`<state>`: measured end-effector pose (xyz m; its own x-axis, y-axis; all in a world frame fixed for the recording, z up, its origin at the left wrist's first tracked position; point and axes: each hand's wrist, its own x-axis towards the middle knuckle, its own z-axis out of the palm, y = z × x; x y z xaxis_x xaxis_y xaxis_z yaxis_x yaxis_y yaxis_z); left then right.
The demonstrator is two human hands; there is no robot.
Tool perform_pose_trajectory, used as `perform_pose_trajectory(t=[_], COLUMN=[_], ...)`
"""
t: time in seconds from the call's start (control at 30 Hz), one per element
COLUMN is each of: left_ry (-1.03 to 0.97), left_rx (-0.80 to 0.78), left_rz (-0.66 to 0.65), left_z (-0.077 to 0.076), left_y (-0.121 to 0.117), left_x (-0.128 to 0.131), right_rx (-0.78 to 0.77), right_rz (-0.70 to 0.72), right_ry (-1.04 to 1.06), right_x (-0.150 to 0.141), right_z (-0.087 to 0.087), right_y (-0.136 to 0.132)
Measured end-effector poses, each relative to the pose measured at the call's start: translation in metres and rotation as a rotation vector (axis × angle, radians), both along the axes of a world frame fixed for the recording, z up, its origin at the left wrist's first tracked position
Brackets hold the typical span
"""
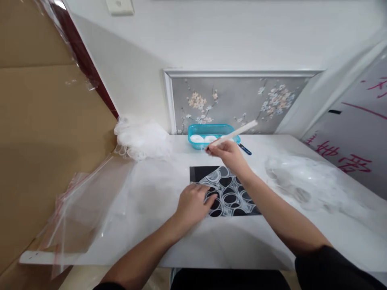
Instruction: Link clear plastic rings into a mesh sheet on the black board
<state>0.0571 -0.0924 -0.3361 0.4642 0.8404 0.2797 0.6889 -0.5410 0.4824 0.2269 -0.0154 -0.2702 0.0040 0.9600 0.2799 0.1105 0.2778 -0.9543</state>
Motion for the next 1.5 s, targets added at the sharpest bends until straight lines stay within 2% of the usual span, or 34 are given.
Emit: perform_pose_trajectory(t=[0.07,0.13,0.23,0.33,0.4,0.53,0.6,0.73,0.8,0.87,0.97,1.0,1.07,1.17,1.27,1.37,1.43,1.5], left_ry=[-0.371,-0.676,-0.935,-1.074,-1.122,-1.080,-1.052,-0.918,-0.890,-0.901,-0.829,-0.793,-0.757,-0.797,-0.927,-1.056,-1.074,-1.017], left_rx=[-0.004,-0.133,-0.370,-0.567,-0.728,-1.052,-1.171,-1.226,-1.157,-0.880,-0.265,-0.127,-0.017,-0.104,-0.392,-0.692,-0.724,-0.614], left_rz=[0.053,0.068,0.018,-0.078,-0.182,-0.411,-0.473,-0.467,-0.395,-0.234,0.062,0.116,0.156,0.149,0.086,0.079,0.091,0.061], left_z=[0.016,0.031,0.053,0.070,0.077,0.076,0.074,0.074,0.074,0.077,0.088,0.093,0.102,0.112,0.112,0.104,0.095,0.084], left_y=[0.009,0.016,0.025,0.034,0.043,0.065,0.074,0.085,0.088,0.089,0.086,0.084,0.080,0.080,0.080,0.080,0.084,0.098], left_x=[-0.002,0.003,0.023,0.046,0.058,0.080,0.091,0.107,0.108,0.105,0.098,0.096,0.093,0.092,0.094,0.098,0.101,0.103], right_rx=[-0.225,-0.398,-0.505,-0.537,-0.554,-0.516,-0.466,-0.345,-0.252,-0.129,0.031,0.064,0.104,0.151,0.185,0.244,0.281,0.312], right_rz=[0.179,0.292,0.390,0.466,0.521,0.587,0.613,0.640,0.607,0.560,0.500,0.506,0.517,0.471,0.464,0.447,0.380,0.247], right_ry=[0.318,0.545,0.728,0.864,0.970,1.115,1.119,1.020,0.905,0.715,0.264,0.088,-0.217,-0.449,-0.464,-0.428,-0.422,-0.427], right_x=[0.005,0.012,0.026,0.039,0.048,0.065,0.072,0.085,0.089,0.091,0.089,0.088,0.087,0.089,0.092,0.091,0.089,0.088], right_z=[0.001,0.005,0.016,0.024,0.025,0.020,0.019,0.022,0.024,0.026,0.032,0.036,0.044,0.053,0.052,0.038,0.027,0.017], right_y=[-0.024,-0.040,-0.052,-0.057,-0.058,-0.055,-0.051,-0.045,-0.046,-0.051,-0.065,-0.070,-0.077,-0.080,-0.073,-0.061,-0.054,-0.049])
